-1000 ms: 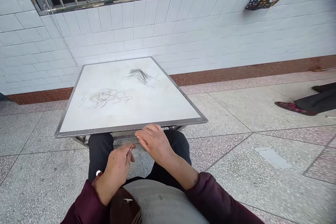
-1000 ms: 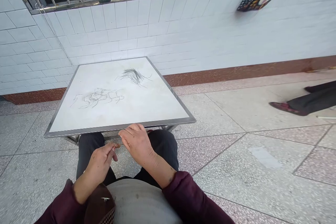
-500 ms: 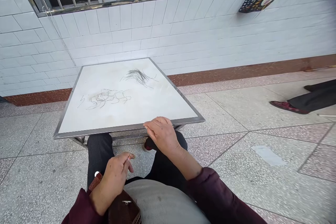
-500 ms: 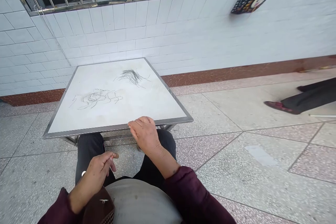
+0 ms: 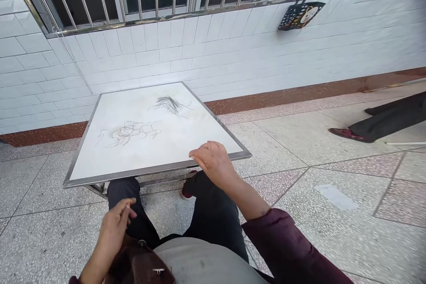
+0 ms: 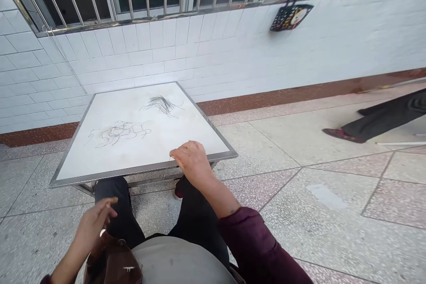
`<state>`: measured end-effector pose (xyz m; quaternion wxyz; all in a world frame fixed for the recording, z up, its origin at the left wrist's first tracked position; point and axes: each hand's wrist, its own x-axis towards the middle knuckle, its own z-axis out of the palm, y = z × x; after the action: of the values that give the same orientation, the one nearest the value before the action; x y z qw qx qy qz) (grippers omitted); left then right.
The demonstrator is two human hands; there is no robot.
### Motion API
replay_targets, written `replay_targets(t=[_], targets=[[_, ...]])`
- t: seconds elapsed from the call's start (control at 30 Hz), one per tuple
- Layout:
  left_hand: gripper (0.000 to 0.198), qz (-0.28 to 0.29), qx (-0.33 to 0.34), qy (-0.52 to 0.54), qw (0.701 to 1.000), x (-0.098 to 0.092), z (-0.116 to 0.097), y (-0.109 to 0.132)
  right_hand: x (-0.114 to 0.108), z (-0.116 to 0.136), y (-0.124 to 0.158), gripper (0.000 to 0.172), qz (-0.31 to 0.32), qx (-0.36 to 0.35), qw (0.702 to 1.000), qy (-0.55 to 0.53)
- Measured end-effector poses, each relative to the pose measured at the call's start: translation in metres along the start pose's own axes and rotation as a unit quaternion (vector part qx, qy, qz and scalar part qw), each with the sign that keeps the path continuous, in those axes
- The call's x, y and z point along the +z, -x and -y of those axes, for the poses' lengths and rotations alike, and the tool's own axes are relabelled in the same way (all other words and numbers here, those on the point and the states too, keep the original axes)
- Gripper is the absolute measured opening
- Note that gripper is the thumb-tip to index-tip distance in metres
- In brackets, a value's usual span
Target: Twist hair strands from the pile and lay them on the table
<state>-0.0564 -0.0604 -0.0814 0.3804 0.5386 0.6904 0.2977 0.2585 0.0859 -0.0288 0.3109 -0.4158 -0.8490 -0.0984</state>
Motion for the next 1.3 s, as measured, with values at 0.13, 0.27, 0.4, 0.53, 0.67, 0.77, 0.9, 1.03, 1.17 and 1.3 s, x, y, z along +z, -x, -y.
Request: replay_targets(t=[0.13, 0.27, 0.4, 0.53, 0.67, 0.77, 0.9, 1.03, 1.17, 1.3], targets=[[0.044, -0.050, 0.116, 0.065, 0.990, -0.006, -0.057, -0.019, -0.004, 0.030, -0.014, 0.014, 0.017, -0.079, 0.995, -0.066], [0.053, -0.006, 0.182, 0.174, 0.968, 0.017, -0.113, -0.037, -0.010, 0.057, -0.027, 0.013, -0.003, -0.117, 0.987, -0.110], [0.055, -0.008, 0.167, 0.313, 0.935, 0.033, -0.126, -0.047, -0.016, 0.066, -0.031, 0.013, -0.017, -0.114, 0.986, -0.120], [0.059, 0.014, 0.136, 0.388, 0.911, 0.032, -0.119, -0.049, -0.015, 0.071, -0.029, 0.015, -0.010, -0.103, 0.987, -0.125], [0.060, 0.022, 0.117, 0.413, 0.903, 0.030, -0.117, -0.047, -0.011, 0.075, -0.029, 0.015, 0.001, -0.107, 0.986, -0.129], [0.061, 0.020, 0.111, 0.423, 0.899, 0.032, -0.119, -0.047, -0.007, 0.078, -0.029, 0.015, -0.007, -0.105, 0.987, -0.122], [0.055, 0.004, 0.101, 0.448, 0.888, 0.037, -0.120, -0.047, 0.000, 0.081, -0.026, 0.016, -0.031, -0.070, 0.991, -0.114], [0.054, -0.008, 0.106, 0.453, 0.885, 0.038, -0.118, -0.048, 0.005, 0.080, -0.025, 0.013, -0.032, -0.052, 0.987, -0.147], [0.053, -0.011, 0.106, 0.443, 0.890, 0.036, -0.117, -0.047, 0.006, 0.076, -0.025, 0.013, -0.031, -0.044, 0.983, -0.175], [0.054, -0.005, 0.115, 0.444, 0.889, 0.035, -0.116, -0.047, 0.006, 0.076, -0.024, 0.012, -0.028, -0.032, 0.979, -0.198]])
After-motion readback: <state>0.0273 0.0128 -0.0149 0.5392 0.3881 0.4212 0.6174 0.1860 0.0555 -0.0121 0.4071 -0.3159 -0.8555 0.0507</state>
